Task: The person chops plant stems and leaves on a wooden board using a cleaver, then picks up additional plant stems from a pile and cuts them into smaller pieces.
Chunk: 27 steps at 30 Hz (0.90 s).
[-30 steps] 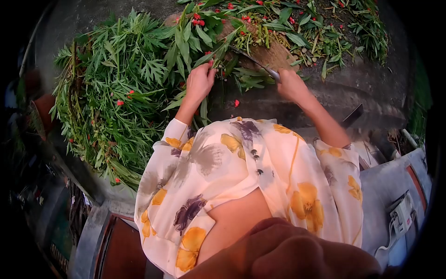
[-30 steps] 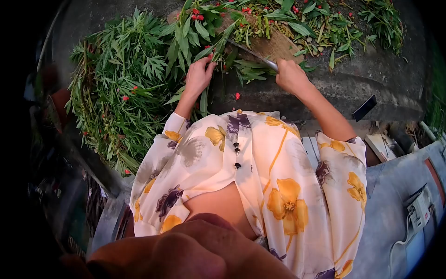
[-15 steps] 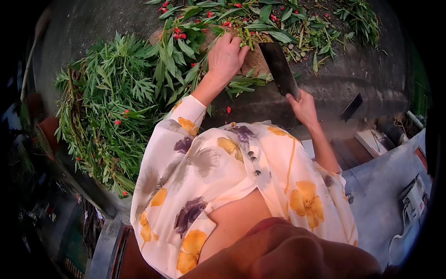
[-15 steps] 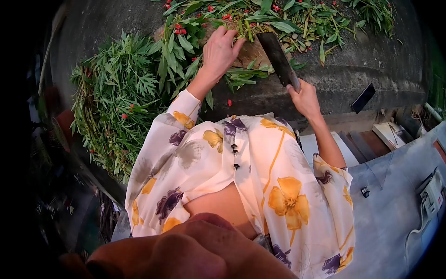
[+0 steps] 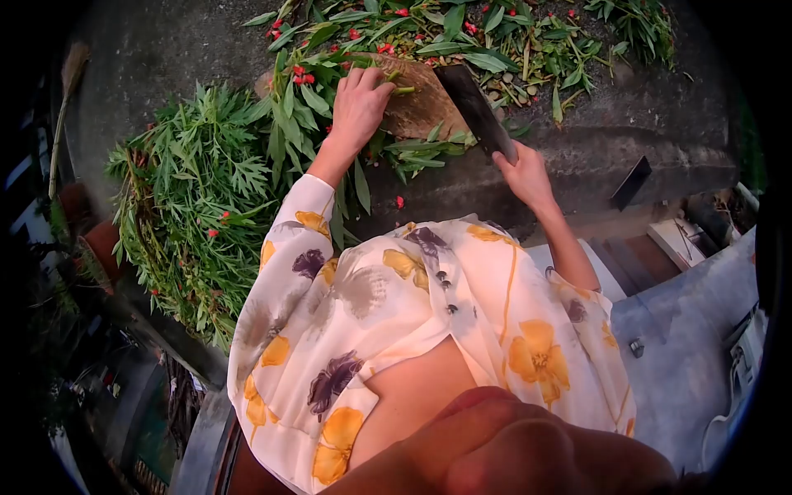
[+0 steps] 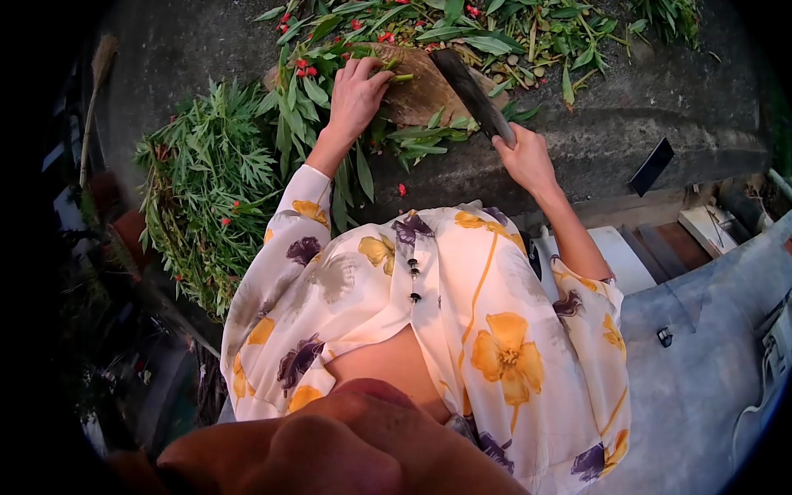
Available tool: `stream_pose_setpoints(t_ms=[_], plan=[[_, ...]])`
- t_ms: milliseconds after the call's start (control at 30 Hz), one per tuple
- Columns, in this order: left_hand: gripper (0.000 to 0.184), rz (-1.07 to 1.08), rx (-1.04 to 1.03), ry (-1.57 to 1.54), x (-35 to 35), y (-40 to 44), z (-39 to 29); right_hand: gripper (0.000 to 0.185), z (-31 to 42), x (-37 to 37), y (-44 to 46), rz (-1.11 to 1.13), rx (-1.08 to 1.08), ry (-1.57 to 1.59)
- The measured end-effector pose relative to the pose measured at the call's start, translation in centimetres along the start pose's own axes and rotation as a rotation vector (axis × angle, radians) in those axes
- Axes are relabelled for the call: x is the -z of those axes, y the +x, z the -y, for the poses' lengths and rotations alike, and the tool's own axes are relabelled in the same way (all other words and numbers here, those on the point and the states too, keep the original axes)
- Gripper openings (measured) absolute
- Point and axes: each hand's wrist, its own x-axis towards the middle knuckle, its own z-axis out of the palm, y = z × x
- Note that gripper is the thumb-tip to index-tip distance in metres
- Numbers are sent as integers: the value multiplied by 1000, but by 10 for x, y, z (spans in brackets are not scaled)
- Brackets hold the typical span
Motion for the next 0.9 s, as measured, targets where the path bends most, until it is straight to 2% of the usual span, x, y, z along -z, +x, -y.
stream_pose_setpoints(t_ms=[67, 100, 200, 267, 367, 400, 567, 633, 900], plan=[[30, -110, -27, 46, 6, -3, -20, 24, 4, -2, 6, 10, 6, -27], [33, -146, -68, -35, -3, -6, -33, 24, 7, -3, 7, 1, 18, -41], [34, -128, -67, -48, -18, -15, -41, 24, 15, -3, 10, -4, 22, -51], [35, -14, -12, -75, -38, -27, -42, 24, 17, -2, 13, 1, 15, -50], [35, -49, 24, -154, -35, -30, -49, 22, 19, 1, 16, 10, 87, -137], [24, -116, -8, -192, -38, -31, -48, 21, 22, 2, 16, 29, 81, -158], [21, -209, -52, -329, -52, -43, -45, 20, 16, 0, 18, 90, 145, -243], [20, -236, -28, -331, -52, -43, -48, 13, 20, 2, 17, 124, 209, -346], [15, -341, 38, -363, -58, -40, -54, 15, 24, 6, 12, 164, 180, -429]])
